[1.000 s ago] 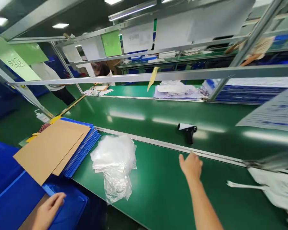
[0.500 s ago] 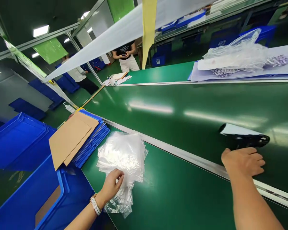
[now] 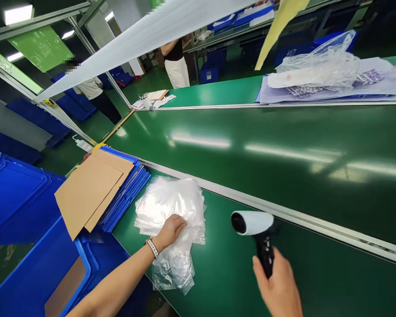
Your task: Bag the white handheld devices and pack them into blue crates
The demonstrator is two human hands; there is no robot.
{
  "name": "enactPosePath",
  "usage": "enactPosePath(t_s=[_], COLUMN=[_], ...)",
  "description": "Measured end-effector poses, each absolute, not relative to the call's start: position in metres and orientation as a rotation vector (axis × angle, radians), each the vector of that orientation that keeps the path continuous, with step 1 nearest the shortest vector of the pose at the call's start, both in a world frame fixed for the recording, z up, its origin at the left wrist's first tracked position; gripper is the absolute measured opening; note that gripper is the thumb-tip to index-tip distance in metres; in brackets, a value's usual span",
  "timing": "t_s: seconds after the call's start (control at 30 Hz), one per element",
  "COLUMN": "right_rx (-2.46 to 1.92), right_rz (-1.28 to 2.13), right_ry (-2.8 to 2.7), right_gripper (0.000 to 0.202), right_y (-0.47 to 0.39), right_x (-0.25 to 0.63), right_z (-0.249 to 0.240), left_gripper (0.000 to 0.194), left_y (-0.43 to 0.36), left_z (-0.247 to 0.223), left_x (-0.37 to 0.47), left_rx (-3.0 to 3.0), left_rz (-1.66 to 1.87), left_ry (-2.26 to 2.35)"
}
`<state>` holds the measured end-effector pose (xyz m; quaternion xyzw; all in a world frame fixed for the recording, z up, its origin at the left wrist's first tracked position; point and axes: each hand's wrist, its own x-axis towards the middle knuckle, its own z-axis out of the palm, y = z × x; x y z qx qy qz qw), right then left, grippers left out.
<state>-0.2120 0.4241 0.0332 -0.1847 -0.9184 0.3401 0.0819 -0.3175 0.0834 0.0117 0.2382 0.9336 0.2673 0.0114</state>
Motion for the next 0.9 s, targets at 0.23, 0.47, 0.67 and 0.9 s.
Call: enactPosePath(t_s=[0.23, 0.47, 0.67, 0.9], right_rx=[-0.838, -0.724, -0.623, -0.445], right_rz=[1.341, 1.347, 1.204, 0.828], right_ry=[-2.656, -2.687, -2.689, -2.842], right_gripper=[0.068, 0.062, 0.055, 0.044], right_y=[0.336, 0.316, 0.279, 0.228], right_x=[-0.156, -0.118, -0.116, -0.174], right_z=[0.042, 0.048, 0.024, 0.018], left_gripper=[0.033, 0.022, 0.021, 0.022], left_y=[0.09, 0.078, 0.071, 0.064], left_z=[0.024, 0.002, -0.004, 0.011], left_x=[-0.306, -0.307, -0.303, -0.302], left_rx=[0.845, 0.948, 0.788, 0.511], left_rz=[0.698, 0.842, 1.117, 1.387], left_ry=[2.917, 2.752, 2.684, 2.691])
